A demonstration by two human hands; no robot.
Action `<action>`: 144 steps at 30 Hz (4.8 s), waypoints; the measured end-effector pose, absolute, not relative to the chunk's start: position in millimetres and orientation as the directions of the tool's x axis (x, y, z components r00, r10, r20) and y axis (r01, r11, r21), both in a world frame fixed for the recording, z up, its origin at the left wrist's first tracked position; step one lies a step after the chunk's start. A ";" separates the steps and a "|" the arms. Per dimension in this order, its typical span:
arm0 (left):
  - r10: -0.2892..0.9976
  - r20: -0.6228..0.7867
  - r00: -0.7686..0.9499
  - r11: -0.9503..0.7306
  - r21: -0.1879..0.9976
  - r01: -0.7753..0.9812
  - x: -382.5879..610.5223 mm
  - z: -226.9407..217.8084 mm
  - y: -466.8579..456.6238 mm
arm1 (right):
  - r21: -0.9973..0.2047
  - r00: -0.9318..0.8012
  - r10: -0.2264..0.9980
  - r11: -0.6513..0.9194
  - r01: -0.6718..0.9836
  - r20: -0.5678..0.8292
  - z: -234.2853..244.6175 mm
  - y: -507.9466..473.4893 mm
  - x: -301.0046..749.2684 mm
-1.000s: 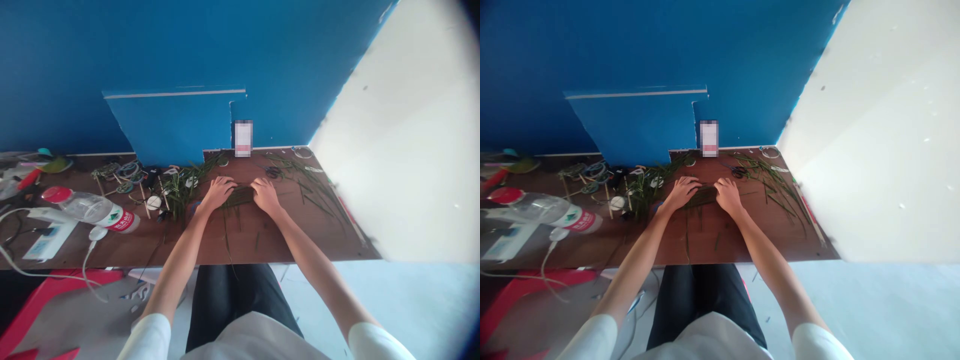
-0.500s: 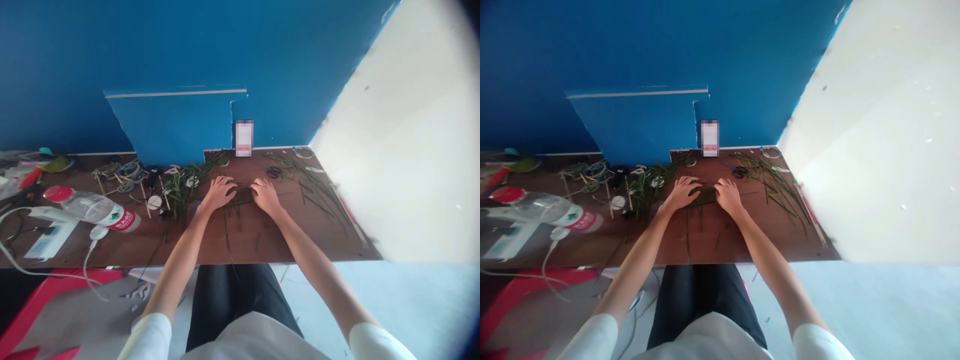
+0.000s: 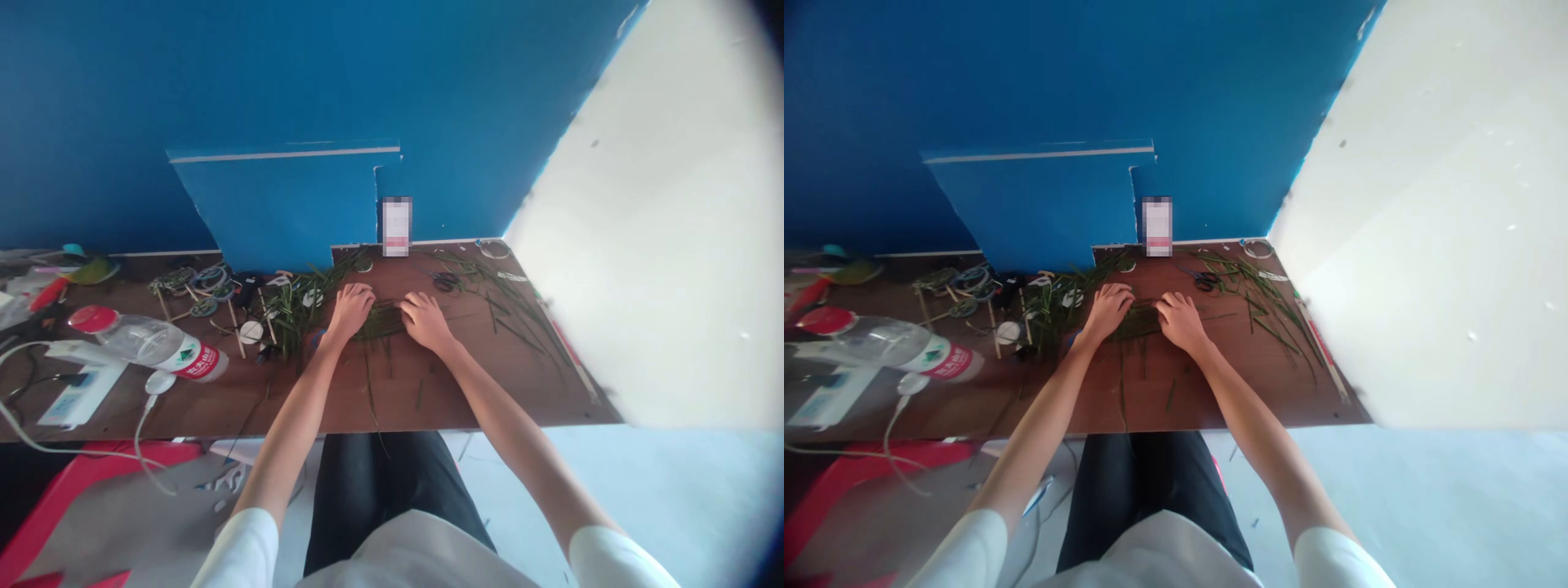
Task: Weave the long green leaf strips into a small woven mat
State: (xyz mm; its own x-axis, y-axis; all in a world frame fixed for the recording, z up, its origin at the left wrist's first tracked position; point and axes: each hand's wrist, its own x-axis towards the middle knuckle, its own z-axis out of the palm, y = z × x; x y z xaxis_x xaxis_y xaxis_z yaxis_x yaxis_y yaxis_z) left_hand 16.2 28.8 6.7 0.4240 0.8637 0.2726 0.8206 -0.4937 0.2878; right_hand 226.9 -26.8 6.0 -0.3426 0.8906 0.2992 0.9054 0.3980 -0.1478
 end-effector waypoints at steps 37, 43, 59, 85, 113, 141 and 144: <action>0.841 0.243 0.483 -0.538 0.285 0.793 13.9 -8.0 47.0 | -0.156 -0.395 0.893 0.430 0.889 0.215 0.3 -30.0 218.6; 0.821 0.272 0.502 -0.565 0.267 0.780 12.2 -7.3 44.4 | -0.158 -0.395 0.893 0.431 0.888 0.218 -0.9 -28.9 218.0; 0.816 0.257 0.518 -0.572 0.225 0.789 11.3 -9.8 45.6 | -0.155 -0.396 0.893 0.432 0.889 0.216 -0.3 -29.2 217.7; 0.821 0.202 0.534 -0.571 0.265 0.777 14.7 -3.3 42.0 | -0.135 -0.383 0.897 0.417 0.899 0.220 4.6 -27.5 211.8; 0.718 0.002 0.696 -0.662 0.311 0.682 19.6 5.5 17.4 | -0.120 -0.408 0.893 0.433 0.893 0.188 0.8 -23.2 219.5; 0.770 -0.005 0.638 -0.627 0.177 0.759 8.3 3.3 19.1 | -0.123 -0.418 0.889 0.443 0.888 0.188 0.4 -24.2 220.9; 0.772 0.007 0.635 -0.626 0.174 0.760 5.7 3.7 18.1 | -0.121 -0.418 0.888 0.444 0.888 0.191 0.1 -23.8 220.8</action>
